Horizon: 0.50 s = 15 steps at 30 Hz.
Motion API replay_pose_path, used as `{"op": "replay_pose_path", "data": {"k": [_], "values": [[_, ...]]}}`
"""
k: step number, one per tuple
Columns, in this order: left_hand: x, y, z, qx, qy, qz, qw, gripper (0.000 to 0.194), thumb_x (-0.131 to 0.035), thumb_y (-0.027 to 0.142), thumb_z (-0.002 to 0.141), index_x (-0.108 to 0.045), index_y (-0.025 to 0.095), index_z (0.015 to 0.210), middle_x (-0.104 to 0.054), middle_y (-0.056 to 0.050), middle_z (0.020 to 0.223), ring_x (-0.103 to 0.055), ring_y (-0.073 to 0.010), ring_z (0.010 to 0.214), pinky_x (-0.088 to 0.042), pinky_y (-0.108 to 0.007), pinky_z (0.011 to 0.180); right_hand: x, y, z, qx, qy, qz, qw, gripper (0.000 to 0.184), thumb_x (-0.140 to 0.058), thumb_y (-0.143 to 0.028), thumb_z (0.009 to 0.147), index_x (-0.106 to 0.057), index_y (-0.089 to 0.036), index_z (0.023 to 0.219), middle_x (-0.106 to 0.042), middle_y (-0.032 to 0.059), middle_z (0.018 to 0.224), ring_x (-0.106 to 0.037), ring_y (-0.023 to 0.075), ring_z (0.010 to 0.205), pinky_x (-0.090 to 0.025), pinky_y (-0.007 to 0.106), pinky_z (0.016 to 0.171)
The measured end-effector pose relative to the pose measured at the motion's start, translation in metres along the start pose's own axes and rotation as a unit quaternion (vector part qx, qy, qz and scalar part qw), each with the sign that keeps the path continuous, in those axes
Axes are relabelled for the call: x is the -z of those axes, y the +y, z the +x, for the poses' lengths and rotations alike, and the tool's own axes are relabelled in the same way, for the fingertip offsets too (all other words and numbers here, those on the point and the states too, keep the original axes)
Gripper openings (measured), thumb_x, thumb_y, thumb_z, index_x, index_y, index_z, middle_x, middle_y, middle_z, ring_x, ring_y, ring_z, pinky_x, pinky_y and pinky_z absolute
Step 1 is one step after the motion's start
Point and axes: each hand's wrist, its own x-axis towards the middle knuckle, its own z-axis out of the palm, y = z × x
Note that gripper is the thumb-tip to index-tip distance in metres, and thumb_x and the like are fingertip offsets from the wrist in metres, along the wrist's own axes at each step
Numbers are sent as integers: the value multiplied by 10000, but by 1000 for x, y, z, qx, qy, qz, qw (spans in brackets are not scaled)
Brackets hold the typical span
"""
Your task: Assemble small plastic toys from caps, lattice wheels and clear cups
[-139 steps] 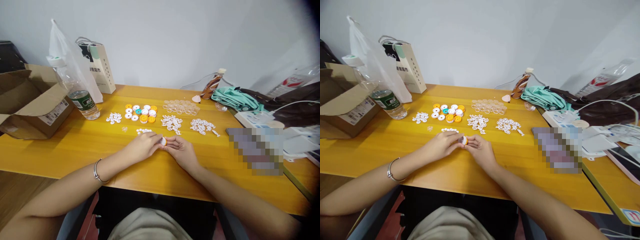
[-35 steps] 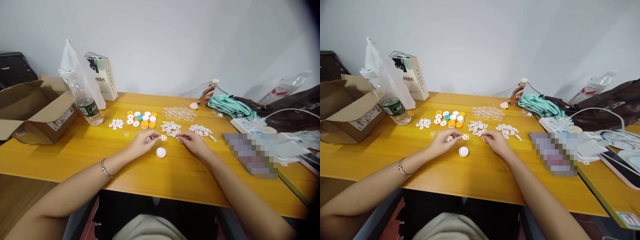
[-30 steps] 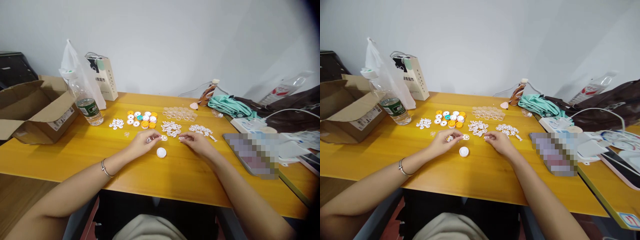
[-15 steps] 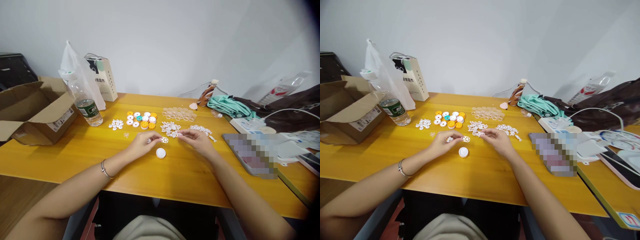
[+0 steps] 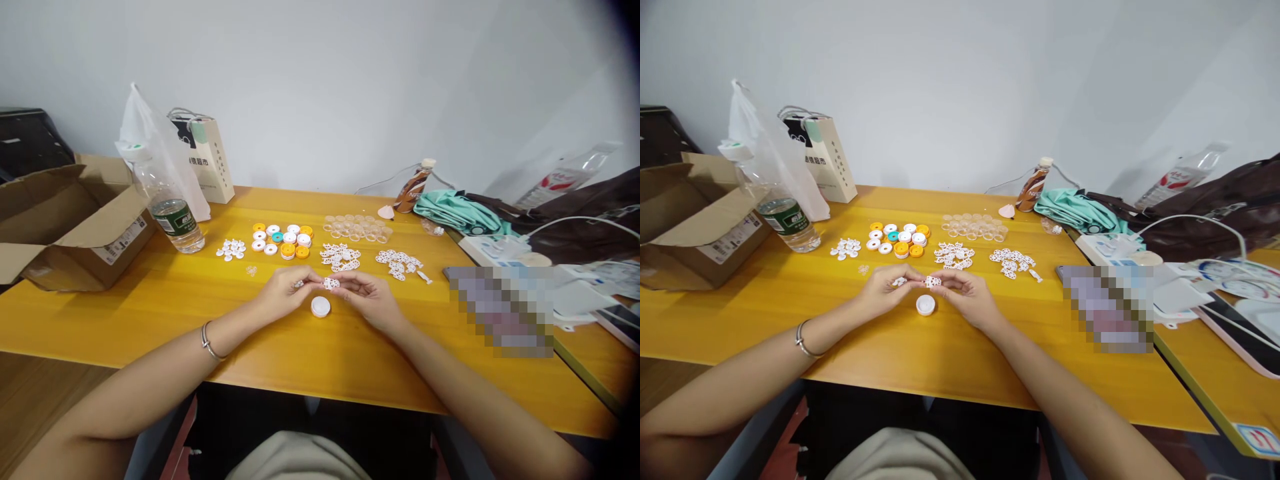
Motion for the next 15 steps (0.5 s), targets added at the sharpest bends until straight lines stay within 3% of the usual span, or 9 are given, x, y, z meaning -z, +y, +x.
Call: {"op": "replay_pose_path", "data": {"k": [15], "values": [[-1,1,0,-19,-36,7,999,111,-538,217,824,-625,153,849,-671,-45,814,-620,-130,749,-488,-254,712,-1,3,2,-12,-6,31,999,199,-725,-258,646,-588,-212,783,-620,-10,756,-592,120,732,-475,276,723]]}}
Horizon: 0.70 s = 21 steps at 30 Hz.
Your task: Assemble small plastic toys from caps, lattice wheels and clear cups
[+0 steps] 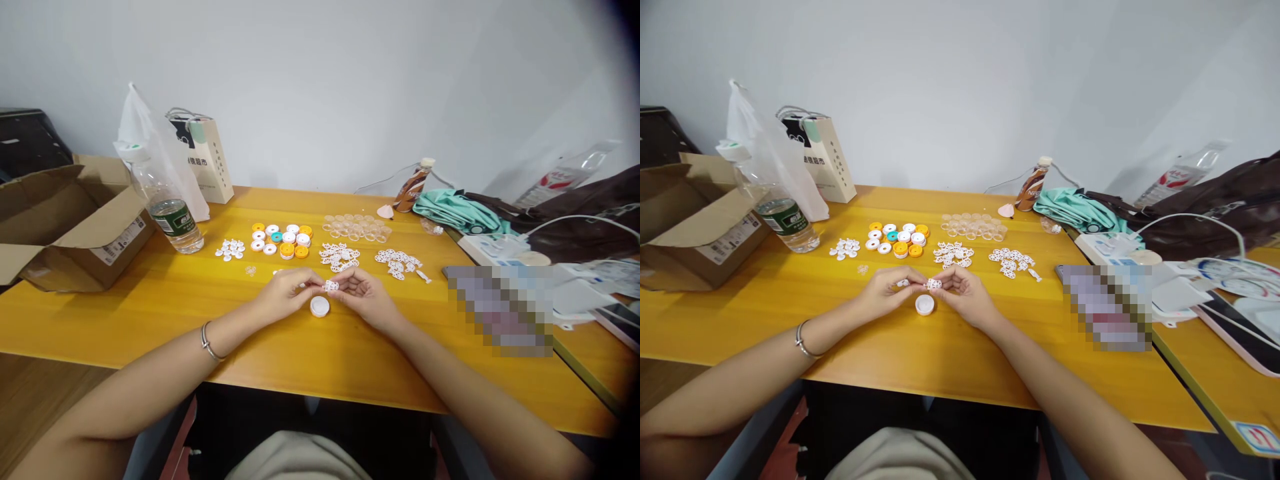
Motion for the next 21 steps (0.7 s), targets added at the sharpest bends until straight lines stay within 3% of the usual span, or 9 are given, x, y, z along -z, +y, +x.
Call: {"op": "replay_pose_path", "data": {"k": [10,17,21], "values": [[-1,2,-2,-2,-48,12,999,121,-526,202,828,-619,163,896,-672,-42,856,-617,-134,781,-482,-262,735,3,0,0,-31,-30,23,999,213,-724,-236,638,-523,-195,693,-630,-24,734,-577,102,675,-456,258,673],[-1,3,1,48,-30,-7,998,171,-533,268,830,-616,167,941,-678,-45,875,-626,-137,794,-491,-255,718,4,3,-1,107,13,-147,983,144,-655,-265,716,-534,-200,674,-581,-5,697,-560,142,687,-454,304,683],[-2,3,1,64,-50,-13,997,133,-537,229,820,-632,164,887,-680,-38,856,-626,-137,780,-487,-251,711,5,1,-2,196,-19,-206,958,110,-558,-188,787,-545,-205,679,-573,18,775,-561,147,753,-455,328,728]]}}
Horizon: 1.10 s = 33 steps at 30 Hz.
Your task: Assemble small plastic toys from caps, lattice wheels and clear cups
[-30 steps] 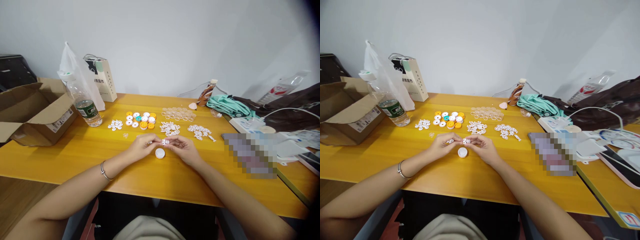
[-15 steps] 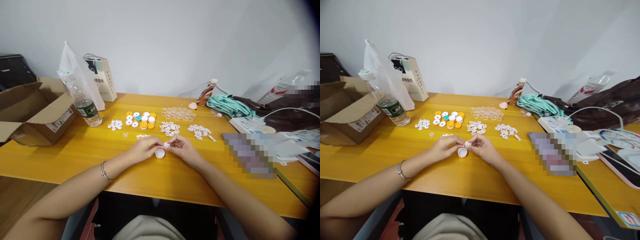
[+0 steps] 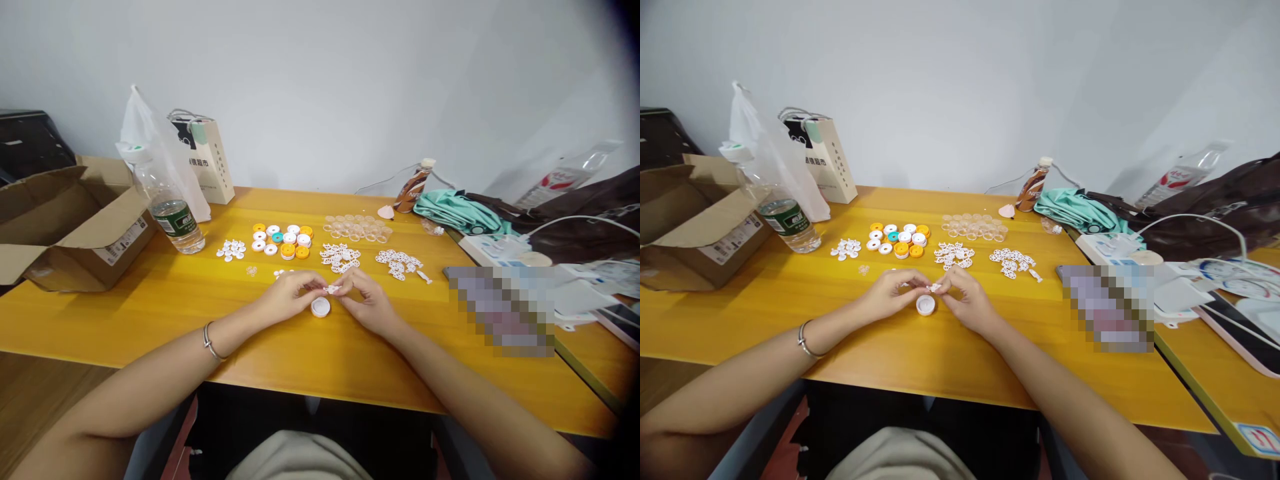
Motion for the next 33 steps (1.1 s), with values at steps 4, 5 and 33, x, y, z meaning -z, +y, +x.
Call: {"op": "replay_pose_path", "data": {"k": [4,5,33], "values": [[-1,-1,0,-5,6,-3,1000,125,-527,214,820,-631,159,863,-675,-33,828,-617,-129,756,-482,-242,697,1,-1,1,19,-20,-9,1000,102,-541,-157,791,-569,-211,709,-563,31,864,-562,153,832,-451,349,790],[-1,-2,1,-6,15,-6,1000,124,-527,216,820,-627,158,865,-672,-33,825,-615,-126,753,-482,-239,691,2,0,2,15,-22,-7,1000,86,-546,-164,790,-582,-215,731,-565,34,894,-562,158,866,-445,357,818],[2,-8,5,-31,84,9,996,109,-513,211,822,-593,149,863,-630,-28,792,-583,-111,730,-478,-238,699,22,55,14,-126,72,-196,970,201,-611,-337,721,-629,-179,845,-563,29,731,-526,160,688,-435,310,638]]}}
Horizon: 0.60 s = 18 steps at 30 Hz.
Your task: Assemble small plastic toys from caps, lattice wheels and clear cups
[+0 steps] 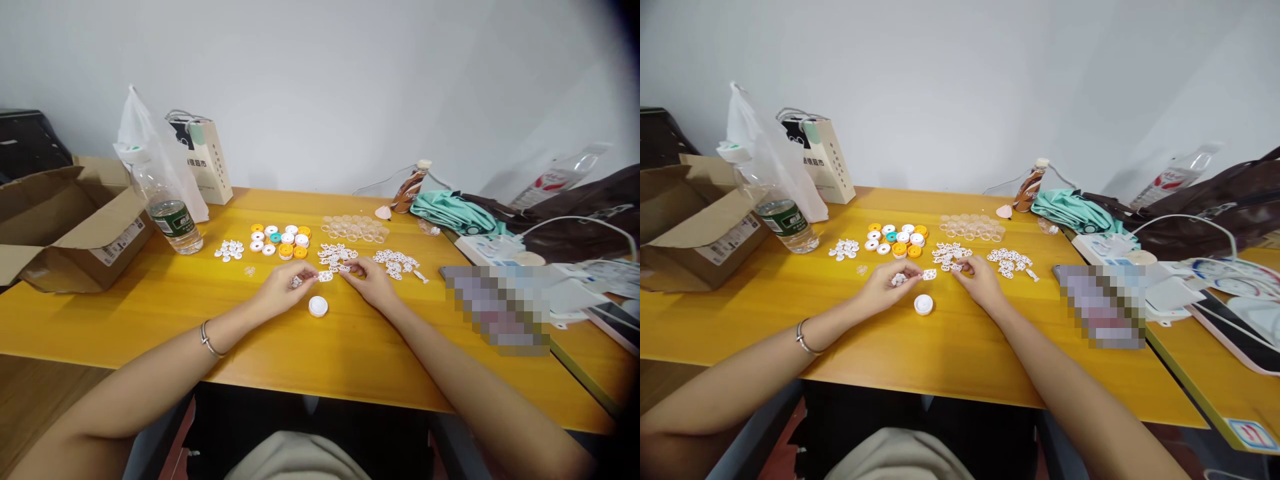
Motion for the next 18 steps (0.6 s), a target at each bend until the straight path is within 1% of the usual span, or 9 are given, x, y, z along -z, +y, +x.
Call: {"op": "replay_pose_path", "data": {"k": [4,7,11,13,15,18], "values": [[1,0,-1,1,-4,0,1000,110,-514,211,821,-592,150,870,-630,-26,794,-584,-111,732,-478,-237,702,0,4,0,1,-3,-10,1000,141,-577,-291,736,-634,-180,804,-568,27,713,-523,159,670,-429,304,629],[1,0,-1,-3,-4,1,1000,108,-516,209,820,-592,151,871,-630,-26,797,-583,-111,734,-478,-235,703,0,5,0,-3,-3,-12,1000,135,-563,-282,744,-637,-173,774,-565,32,709,-519,160,656,-422,304,616],[1,0,-1,-12,1,7,1000,107,-511,206,823,-592,153,871,-626,-24,794,-580,-108,729,-478,-235,699,2,4,0,-21,24,2,999,173,-575,-327,744,-643,-170,766,-530,26,674,-494,153,606,-415,305,584],[1,-1,-1,-15,3,11,1000,106,-510,205,824,-591,155,868,-626,-25,791,-581,-110,727,-479,-240,696,5,1,0,-23,42,9,999,182,-590,-354,734,-641,-180,746,-521,22,664,-490,155,609,-418,311,593],[1,-1,-1,-18,4,15,1000,106,-509,205,825,-592,156,870,-627,-27,795,-583,-111,731,-480,-243,696,7,-2,0,-17,57,33,998,181,-607,-371,720,-624,-191,713,-549,31,704,-517,166,665,-432,321,633],[1,-1,-1,-22,3,23,999,109,-509,211,827,-593,158,872,-630,-29,802,-585,-112,737,-481,-247,700,7,-8,-2,-31,57,135,989,204,-628,-394,700,-571,-199,685,-603,40,782,-565,173,738,-459,330,697]]}}
